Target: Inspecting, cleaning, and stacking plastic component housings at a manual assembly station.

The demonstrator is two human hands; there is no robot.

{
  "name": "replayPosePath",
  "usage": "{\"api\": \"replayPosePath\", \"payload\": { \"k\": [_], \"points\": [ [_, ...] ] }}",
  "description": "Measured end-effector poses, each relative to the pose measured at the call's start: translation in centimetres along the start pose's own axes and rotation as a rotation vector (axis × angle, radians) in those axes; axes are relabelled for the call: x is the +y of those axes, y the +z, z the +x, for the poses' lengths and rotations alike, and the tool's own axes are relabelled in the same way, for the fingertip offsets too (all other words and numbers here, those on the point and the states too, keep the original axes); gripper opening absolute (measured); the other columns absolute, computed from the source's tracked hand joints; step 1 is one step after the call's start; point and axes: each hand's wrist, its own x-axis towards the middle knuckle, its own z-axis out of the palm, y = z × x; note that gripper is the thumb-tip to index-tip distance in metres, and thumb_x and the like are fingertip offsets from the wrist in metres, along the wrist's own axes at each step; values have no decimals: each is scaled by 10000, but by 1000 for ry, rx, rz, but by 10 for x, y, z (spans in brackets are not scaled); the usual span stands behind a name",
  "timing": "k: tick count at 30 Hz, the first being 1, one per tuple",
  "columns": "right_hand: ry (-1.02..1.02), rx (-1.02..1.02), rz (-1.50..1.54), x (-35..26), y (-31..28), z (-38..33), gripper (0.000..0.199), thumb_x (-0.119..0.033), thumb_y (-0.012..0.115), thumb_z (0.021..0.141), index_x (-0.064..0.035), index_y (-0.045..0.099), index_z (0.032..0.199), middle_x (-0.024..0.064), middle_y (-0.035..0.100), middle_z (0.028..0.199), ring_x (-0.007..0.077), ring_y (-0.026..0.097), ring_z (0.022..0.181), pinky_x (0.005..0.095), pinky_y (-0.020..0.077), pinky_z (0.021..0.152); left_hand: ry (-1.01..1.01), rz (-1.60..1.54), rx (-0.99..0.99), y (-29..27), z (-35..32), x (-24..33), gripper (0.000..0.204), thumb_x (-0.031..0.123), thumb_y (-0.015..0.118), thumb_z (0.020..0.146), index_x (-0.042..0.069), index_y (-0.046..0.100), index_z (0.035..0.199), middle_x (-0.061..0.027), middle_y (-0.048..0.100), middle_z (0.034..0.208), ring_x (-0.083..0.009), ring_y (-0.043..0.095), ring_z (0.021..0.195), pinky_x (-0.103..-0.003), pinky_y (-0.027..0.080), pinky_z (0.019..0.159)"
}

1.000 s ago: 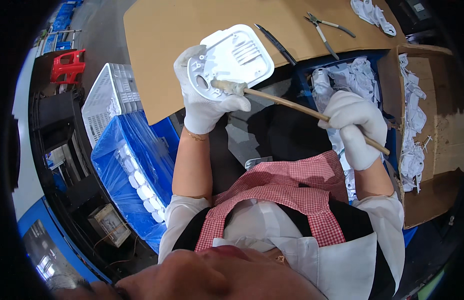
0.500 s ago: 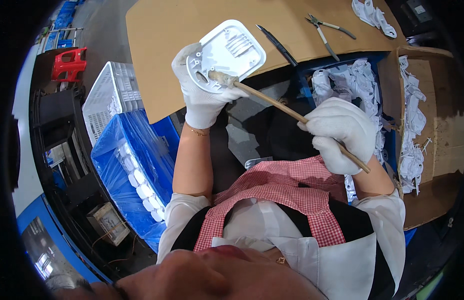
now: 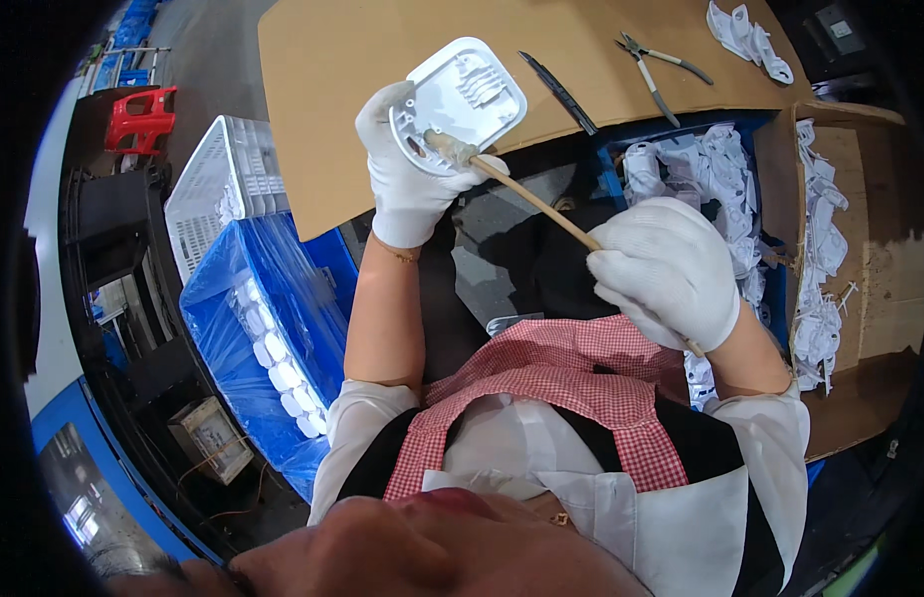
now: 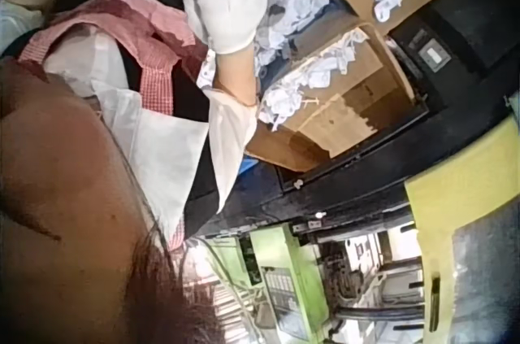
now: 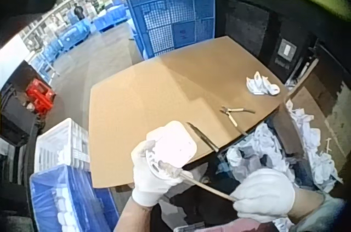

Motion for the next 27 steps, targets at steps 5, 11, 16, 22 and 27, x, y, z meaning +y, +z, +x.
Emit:
{"api": "replayPosePath", "payload": {
  "k": [5, 11, 16, 22, 27],
  "points": [
    [53, -11, 3, -3, -12, 10, 215, -60, 685, 728, -28, 593, 920, 141, 635, 841, 327, 634, 737, 403, 510, 685, 58, 140, -84, -4, 3, -2, 992, 381, 900, 531, 69, 270, 1232, -137, 511, 1143, -223, 571, 1047, -329, 487, 879],
    [86, -67, -64, -14, -30, 40, 179, -79, 704, 716, -38, 621, 870, 120, 662, 826, 297, 659, 738, 367, 518, 666, 91, -20, -94, 3, 2, -15, 994, 256, 932, 456, 84, 308, 1211, -169, 419, 1233, -304, 525, 1111, -357, 461, 908],
    [99, -35, -54, -15, -31, 49, 152, -81, 709, 713, -42, 634, 840, 100, 667, 807, 274, 660, 706, 346, 517, 642, -45, -102, -101, 1, 1, -10, 989, 259, 925, 474, 89, 296, 1218, -170, 403, 1252, -298, 525, 1113, -353, 467, 903],
    [220, -60, -90, -19, -37, 66, 135, -118, 718, 719, -43, 638, 798, 92, 658, 745, 263, 646, 644, 321, 498, 592, -30, -180, -141, 3, -2, -13, 983, 324, 909, 506, 85, 283, 1224, -165, 395, 1258, -276, 529, 1113, -348, 469, 909],
    [82, -108, -122, -11, -33, 73, 177, -101, 737, 681, -64, 652, 832, 82, 637, 758, 271, 626, 647, 339, 482, 568, -75, -97, -157, 2, -1, -5, 968, 344, 897, 527, 86, 277, 1223, -181, 470, 1258, -280, 572, 1090, -363, 505, 853]
  ]
}}
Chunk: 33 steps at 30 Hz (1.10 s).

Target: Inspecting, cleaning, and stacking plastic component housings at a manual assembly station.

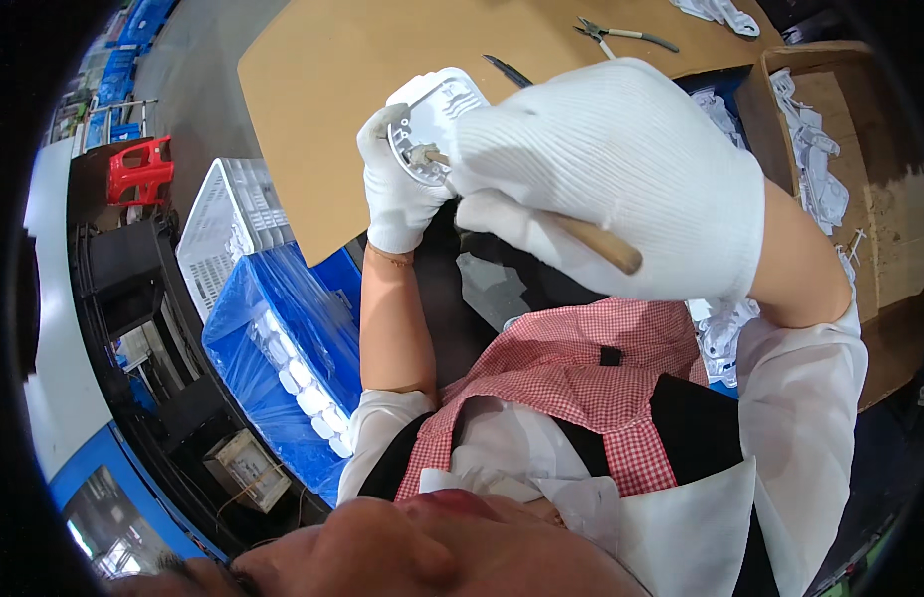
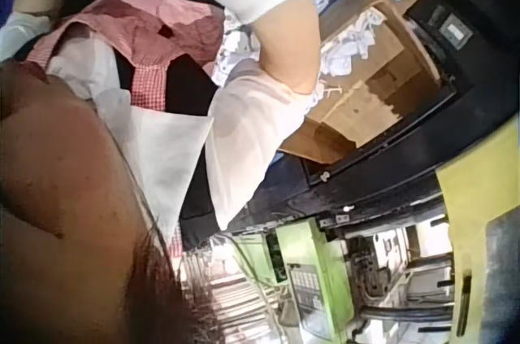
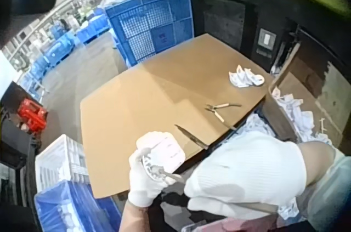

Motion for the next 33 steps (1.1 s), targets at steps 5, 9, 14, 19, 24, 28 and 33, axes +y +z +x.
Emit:
{"api": "replayPosePath", "payload": {
  "k": [5, 9, 14, 19, 24, 28, 33],
  "points": [
    [-58, 31, -45, -2, 18, -2, 172, -88, 722, 713, -72, 644, 865, 86, 637, 794, 275, 623, 662, 345, 483, 570, 56, 132, 36, 0, 2, 0, 939, 287, 908, 537, 88, 282, 1209, -184, 531, 1218, -287, 604, 1052, -365, 515, 834],
    [17, -38, -15, -5, 25, -2, 122, -78, 698, 753, -59, 620, 844, 87, 630, 786, 269, 623, 659, 328, 486, 574, 67, 252, 106, 2, 0, 0, 911, 257, 914, 539, 76, 303, 1191, -187, 557, 1175, -280, 614, 1031, -359, 513, 836],
    [605, 67, 775, 17, 11, 4, 131, -104, 506, 903, -3, 560, 839, 78, 650, 751, 134, 642, 641, 229, 514, 581, -103, 186, 138, 1, -4, 3, 941, 333, 920, 513, 48, 331, 1190, -184, 576, 1126, -275, 615, 1012, -355, 505, 848],
    [732, 203, 864, 29, 15, -9, 131, -115, 491, 905, -15, 564, 861, 85, 654, 734, 133, 638, 617, 228, 504, 562, -25, 141, 145, 0, 2, 1, 970, 385, 920, 491, 29, 353, 1195, -178, 587, 1093, -262, 614, 999, -352, 508, 843],
    [21, 98, 132, 6, -19, -26, 87, -76, 521, 833, -31, 572, 887, 103, 669, 757, 181, 618, 609, 315, 492, 597, -102, 57, 128, -4, 1, 6, 993, 384, 921, 486, 17, 335, 1198, -170, 545, 1144, -243, 590, 1026, -345, 496, 881],
    [131, 162, 231, -2, -35, -46, 125, -143, 523, 866, -41, 574, 917, 98, 653, 738, 189, 584, 631, 342, 465, 618, -83, -239, 201, 0, 5, 23, 1002, 363, 930, 477, -29, 348, 1193, -125, 523, 1088, -222, 563, 1014, -352, 489, 898],
    [397, 328, 391, -10, -21, -60, 111, -135, 513, 869, -47, 568, 910, 90, 626, 704, 174, 580, 648, 345, 458, 638, 56, -22, 185, -3, 4, 22, 1022, 402, 917, 483, -34, 346, 1210, -124, 496, 1104, -222, 555, 1027, -343, 490, 894]
  ]
}}
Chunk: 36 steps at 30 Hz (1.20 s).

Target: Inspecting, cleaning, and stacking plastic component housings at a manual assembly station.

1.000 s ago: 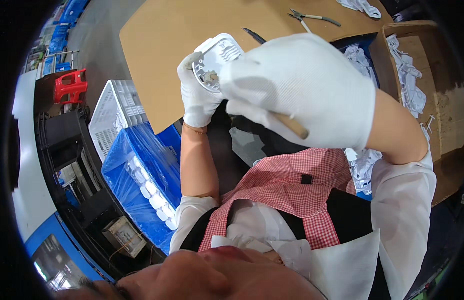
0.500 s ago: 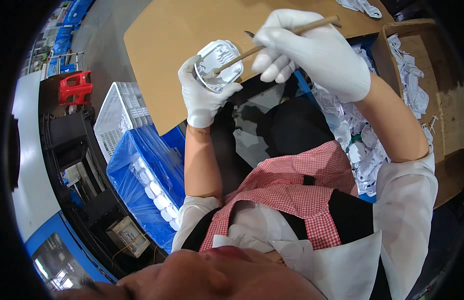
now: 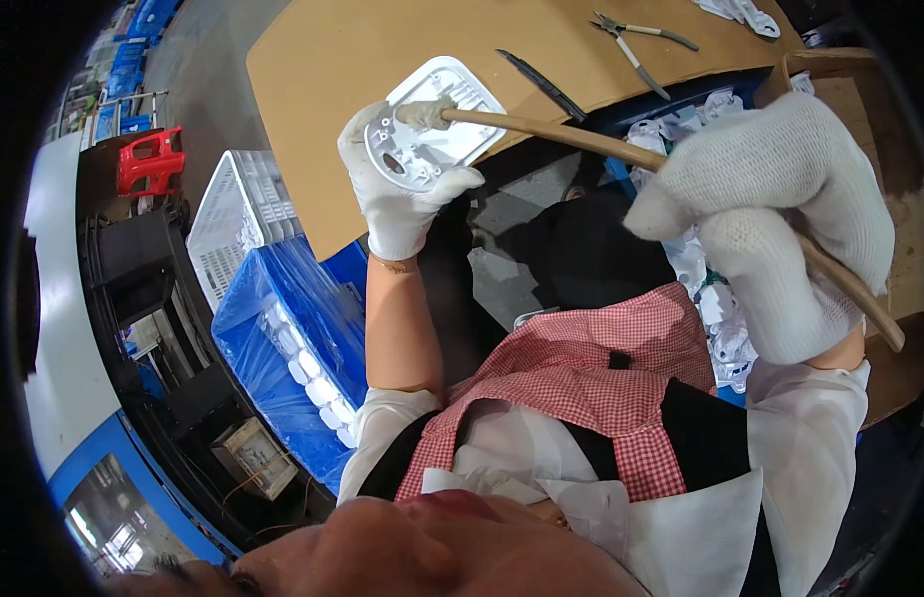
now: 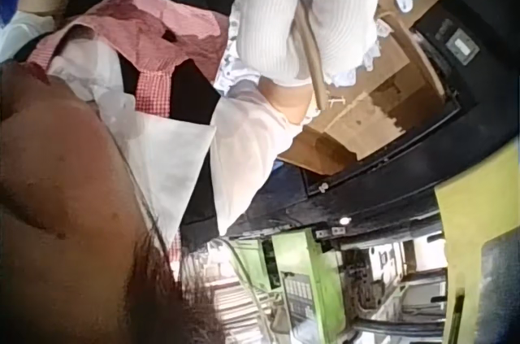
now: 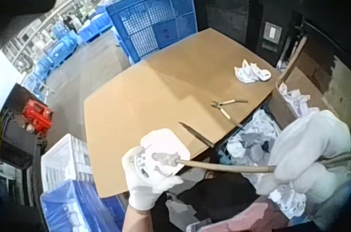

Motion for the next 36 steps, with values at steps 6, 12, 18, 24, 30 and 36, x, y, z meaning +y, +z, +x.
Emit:
{"api": "replayPosePath", "payload": {
  "k": [6, 12, 18, 24, 30, 36],
  "points": [
    [-155, -161, -26, 2, 0, 10, 72, -97, 491, 848, -60, 553, 858, 81, 629, 691, 189, 581, 634, 356, 470, 639, -113, -103, 19, 2, 4, 15, 1031, 418, 914, 485, -40, 344, 1212, -129, 476, 1128, -214, 544, 1042, -328, 487, 901],
    [-301, -196, -16, 10, 20, 17, 87, -94, 651, 699, -43, 623, 764, 80, 644, 712, 242, 604, 567, 335, 487, 548, 79, 66, -24, -1, -4, -7, 984, 360, 919, 518, -26, 338, 1212, -136, 477, 1146, -216, 549, 1058, -329, 498, 895],
    [-411, -286, -182, 15, 27, 28, 106, -58, 641, 681, -54, 612, 782, 74, 612, 685, 249, 600, 567, 327, 470, 524, 21, 65, -53, 0, -9, -16, 984, 404, 904, 523, -1, 309, 1195, -219, 499, 1188, -288, 567, 1086, -357, 488, 907],
    [-422, -426, -292, 2, 31, 39, 105, -27, 618, 685, -47, 583, 782, 85, 598, 696, 279, 593, 582, 347, 476, 548, 74, 165, -83, -3, -7, -14, 923, 244, 914, 554, 5, 323, 1221, -160, 514, 1149, -233, 589, 1028, -328, 528, 829],
    [-372, -433, -147, 14, 37, 60, 87, -12, 619, 727, -34, 576, 800, 89, 574, 687, 284, 586, 599, 353, 456, 534, 146, 530, -119, -4, -5, -4, 880, 306, 916, 517, 20, 392, 1164, -167, 596, 1043, -240, 657, 858, -338, 547, 720],
    [354, -112, 526, 17, 59, 39, 111, -107, 526, 886, 3, 537, 888, 93, 618, 737, 178, 580, 608, 301, 462, 561, 38, 320, 95, -2, -6, -7, 813, 235, 893, 587, 2, 392, 1183, -136, 596, 978, -205, 633, 857, -320, 535, 739]
  ]
}}
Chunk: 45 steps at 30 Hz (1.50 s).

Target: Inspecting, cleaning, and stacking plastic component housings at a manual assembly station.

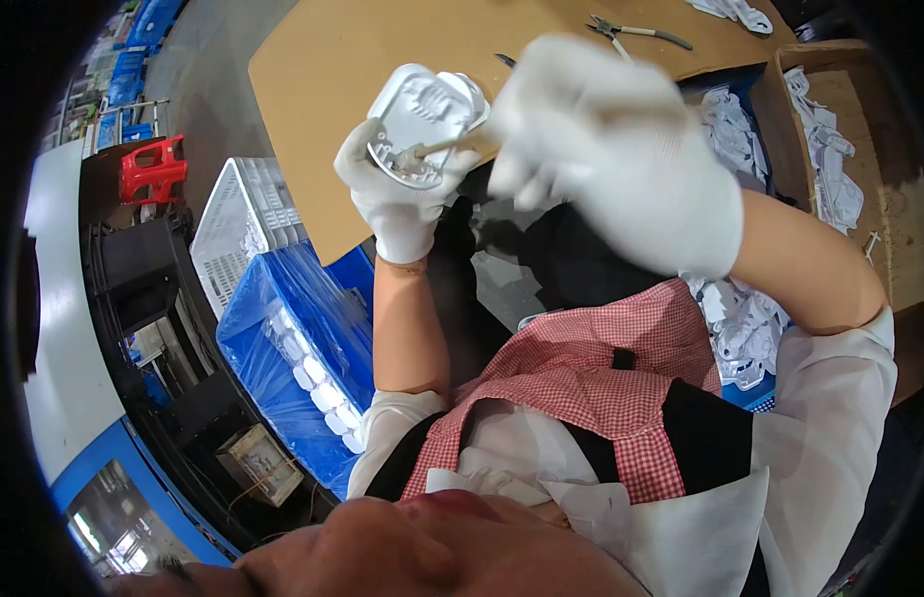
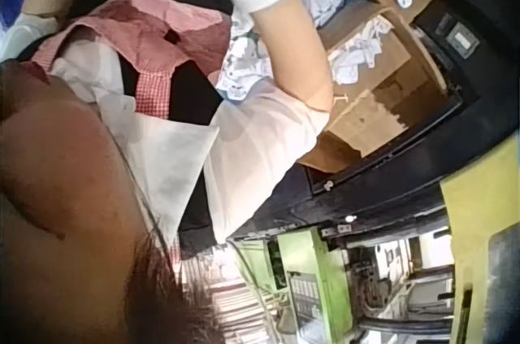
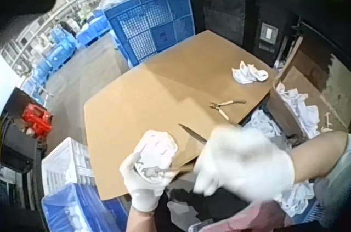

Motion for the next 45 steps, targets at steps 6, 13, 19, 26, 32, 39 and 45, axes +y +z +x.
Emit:
{"api": "replayPosePath", "payload": {
  "k": [6, 13, 19, 26, 32, 39, 45],
  "points": [
    [-391, -220, -538, 11, -22, -1, 90, -104, 536, 857, -32, 564, 813, 90, 592, 699, 186, 569, 652, 300, 455, 604, -237, 42, -267, -5, 3, 10, 821, 231, 908, 534, 30, 424, 1166, -140, 606, 939, -216, 617, 835, -315, 515, 746],
    [-862, -1092, -1280, -16, -24, 26, 155, -143, 624, 659, -46, 560, 761, 78, 536, 637, 257, 557, 621, 358, 440, 567, -251, -185, -659, -19, 7, -13, 804, 184, 891, 507, 49, 428, 1150, -142, 629, 956, -245, 637, 872, -342, 514, 770],
    [-153, -177, -399, -9, -21, 31, 201, -201, 463, 929, -27, 545, 874, 57, 605, 774, 130, 567, 665, 242, 454, 627, -57, -92, -118, -4, 4, -3, 826, 263, 908, 513, 37, 425, 1143, -147, 622, 966, -258, 655, 828, -327, 530, 741],
    [-312, 75, -373, -21, -38, -59, 173, -230, 441, 974, -76, 478, 904, 108, 550, 736, 164, 497, 619, 294, 415, 597, 33, -72, 14, -4, 7, 5, 883, 343, 913, 518, -6, 399, 1145, -138, 568, 1004, -232, 646, 875, -319, 543, 736],
    [-230, 254, -256, -16, -65, -90, 303, -355, 439, 975, -68, 474, 1065, 130, 585, 971, 169, 588, 730, 296, 486, 754, 20, -222, -10, -10, 11, 28, 917, 305, 922, 515, -19, 358, 1160, -143, 534, 1054, -207, 609, 966, -290, 520, 809],
    [-304, 190, -146, -8, -66, -79, 263, -311, 373, 992, -68, 460, 1039, 110, 545, 812, 157, 509, 653, 269, 411, 628, -28, -219, -91, -13, 9, 25, 999, 310, 942, 479, -21, 316, 1184, -139, 496, 1103, -217, 569, 1041, -301, 502, 860],
    [-328, 559, -135, 5, -77, -85, 199, -201, 379, 967, -37, 448, 879, 33, 396, 719, 125, 352, 611, 258, 317, 584, -372, -485, -86, -10, 10, 7, 991, 202, 936, 482, 26, 324, 1241, -135, 471, 1142, -237, 511, 1084, -359, 461, 923]
  ]
}}
